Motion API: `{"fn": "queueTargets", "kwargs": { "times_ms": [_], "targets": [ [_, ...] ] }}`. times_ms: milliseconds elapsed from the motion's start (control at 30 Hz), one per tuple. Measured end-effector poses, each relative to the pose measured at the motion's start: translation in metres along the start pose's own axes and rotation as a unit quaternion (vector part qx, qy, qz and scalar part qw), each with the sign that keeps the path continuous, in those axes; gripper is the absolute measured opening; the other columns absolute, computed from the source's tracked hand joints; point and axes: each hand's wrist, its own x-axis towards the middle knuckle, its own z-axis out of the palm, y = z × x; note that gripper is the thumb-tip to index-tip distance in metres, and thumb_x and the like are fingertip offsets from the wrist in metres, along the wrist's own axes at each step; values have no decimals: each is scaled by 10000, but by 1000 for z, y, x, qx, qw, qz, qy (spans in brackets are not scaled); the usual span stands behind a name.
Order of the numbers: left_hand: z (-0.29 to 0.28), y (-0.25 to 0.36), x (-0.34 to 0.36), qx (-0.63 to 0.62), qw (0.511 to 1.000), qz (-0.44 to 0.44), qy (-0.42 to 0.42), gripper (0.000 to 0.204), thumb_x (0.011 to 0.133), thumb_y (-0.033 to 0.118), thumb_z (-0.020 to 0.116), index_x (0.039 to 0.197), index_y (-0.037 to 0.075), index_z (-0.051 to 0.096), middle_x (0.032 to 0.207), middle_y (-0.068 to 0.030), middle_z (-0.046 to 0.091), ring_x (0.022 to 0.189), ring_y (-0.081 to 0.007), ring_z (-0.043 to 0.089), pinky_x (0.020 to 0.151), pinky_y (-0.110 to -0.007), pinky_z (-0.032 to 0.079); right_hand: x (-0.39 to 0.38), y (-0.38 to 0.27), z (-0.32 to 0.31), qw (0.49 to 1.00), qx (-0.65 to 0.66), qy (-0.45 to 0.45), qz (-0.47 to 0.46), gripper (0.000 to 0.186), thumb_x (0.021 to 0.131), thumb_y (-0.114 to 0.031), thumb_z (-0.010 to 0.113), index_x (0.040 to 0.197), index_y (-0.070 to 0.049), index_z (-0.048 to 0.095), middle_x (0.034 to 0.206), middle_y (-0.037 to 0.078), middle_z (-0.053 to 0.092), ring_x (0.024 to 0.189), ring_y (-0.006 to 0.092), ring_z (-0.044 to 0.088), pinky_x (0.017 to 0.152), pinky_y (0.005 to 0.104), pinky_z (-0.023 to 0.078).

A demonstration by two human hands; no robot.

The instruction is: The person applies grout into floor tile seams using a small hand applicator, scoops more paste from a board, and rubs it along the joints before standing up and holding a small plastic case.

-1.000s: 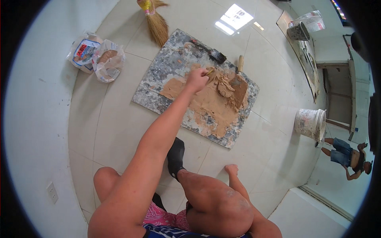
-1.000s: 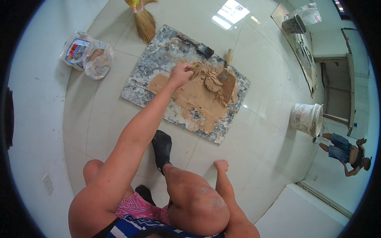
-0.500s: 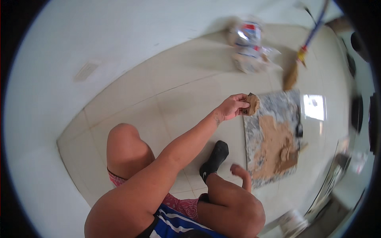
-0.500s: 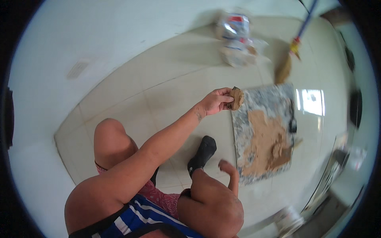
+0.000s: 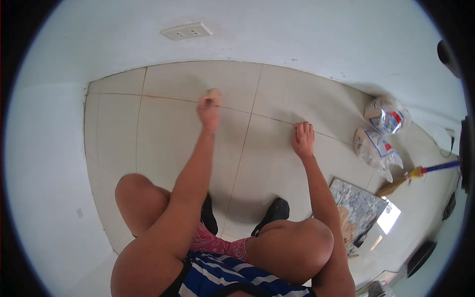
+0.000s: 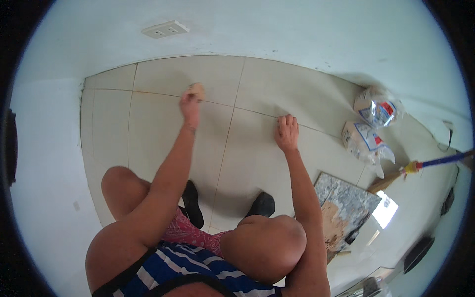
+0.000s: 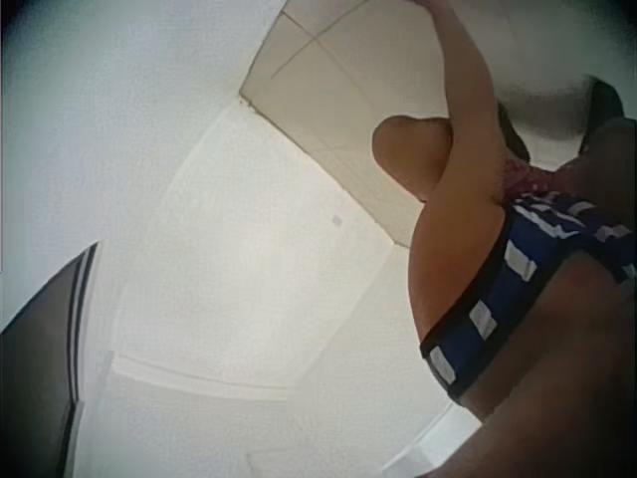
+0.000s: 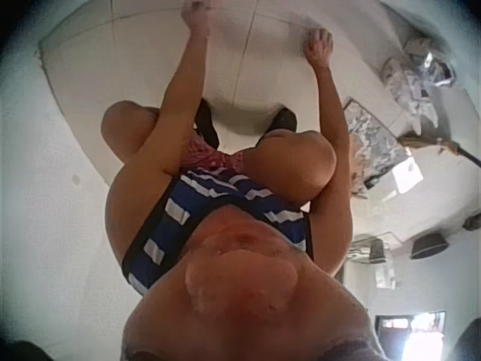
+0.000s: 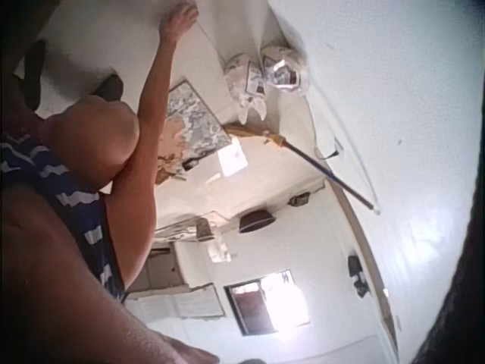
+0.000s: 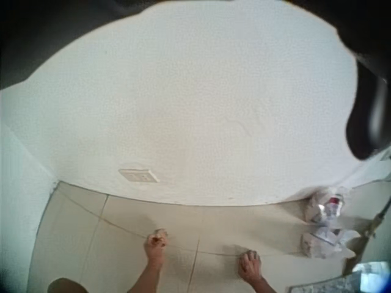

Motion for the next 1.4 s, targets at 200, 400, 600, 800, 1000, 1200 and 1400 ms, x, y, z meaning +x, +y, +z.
{"fn": "queueTargets", "kwargs": {
  "times_ms": [200, 400, 600, 800, 1000, 1200, 1400],
  "targets": [
    [-129, 26, 87, 505, 856, 47, 98, 137, 856, 146, 580, 942, 75, 659, 867, -119, 671, 774, -276, 633, 708, -377, 505, 0, 3, 19, 999, -51, 5, -8, 222, 716, -63, 546, 934, -71, 501, 926, 136, 478, 870, 324, 468, 729, 445, 393],
    [-71, 8, 23, 558, 795, 235, -49, 319, 785, 26, 547, 1046, 151, 684, 980, -109, 686, 874, -313, 652, 773, -404, 520, -1, 3, 17, 996, -82, -18, -5, 230, 700, -44, 537, 924, -68, 492, 931, 139, 467, 868, 336, 457, 735, 460, 389],
    [-92, 22, 66, 537, 821, 194, 2, 357, 794, 46, 521, 1090, 178, 670, 1002, -102, 680, 905, -301, 643, 780, -408, 519, -2, 11, 17, 995, -91, -32, 3, 225, 686, -51, 540, 902, -65, 483, 938, 146, 461, 876, 342, 450, 736, 474, 385],
    [-72, 1, 23, 548, 805, 221, -50, 359, 774, 35, 532, 1077, 164, 673, 1016, -98, 682, 916, -312, 645, 780, -402, 526, -3, 4, 17, 996, -78, -36, 5, 232, 673, -35, 527, 899, -66, 484, 931, 146, 460, 873, 345, 448, 727, 467, 383],
    [-101, 25, 67, 575, 805, 140, -45, 398, 766, 22, 544, 1134, 141, 641, 1021, -102, 674, 923, -318, 639, 792, -413, 522, -3, 7, 17, 996, -86, -24, 12, 224, 678, -31, 526, 894, -71, 484, 906, 142, 458, 848, 336, 451, 714, 451, 385],
    [-62, 6, 7, 536, 805, 234, -95, 322, 743, 6, 559, 1037, 101, 646, 1000, -134, 668, 921, -334, 633, 799, -427, 518, -1, 2, 16, 995, -95, -26, 8, 237, 675, -23, 527, 903, -73, 484, 918, 142, 463, 854, 337, 455, 721, 449, 391],
    [-108, 31, 61, 604, 796, 42, 25, 277, 788, 59, 537, 1033, 89, 662, 960, -134, 680, 862, -330, 649, 749, -436, 518, -8, 12, 18, 996, -90, -14, 2, 272, 661, -6, 532, 918, -69, 473, 933, 147, 459, 856, 337, 452, 725, 445, 390]
  ]
}}
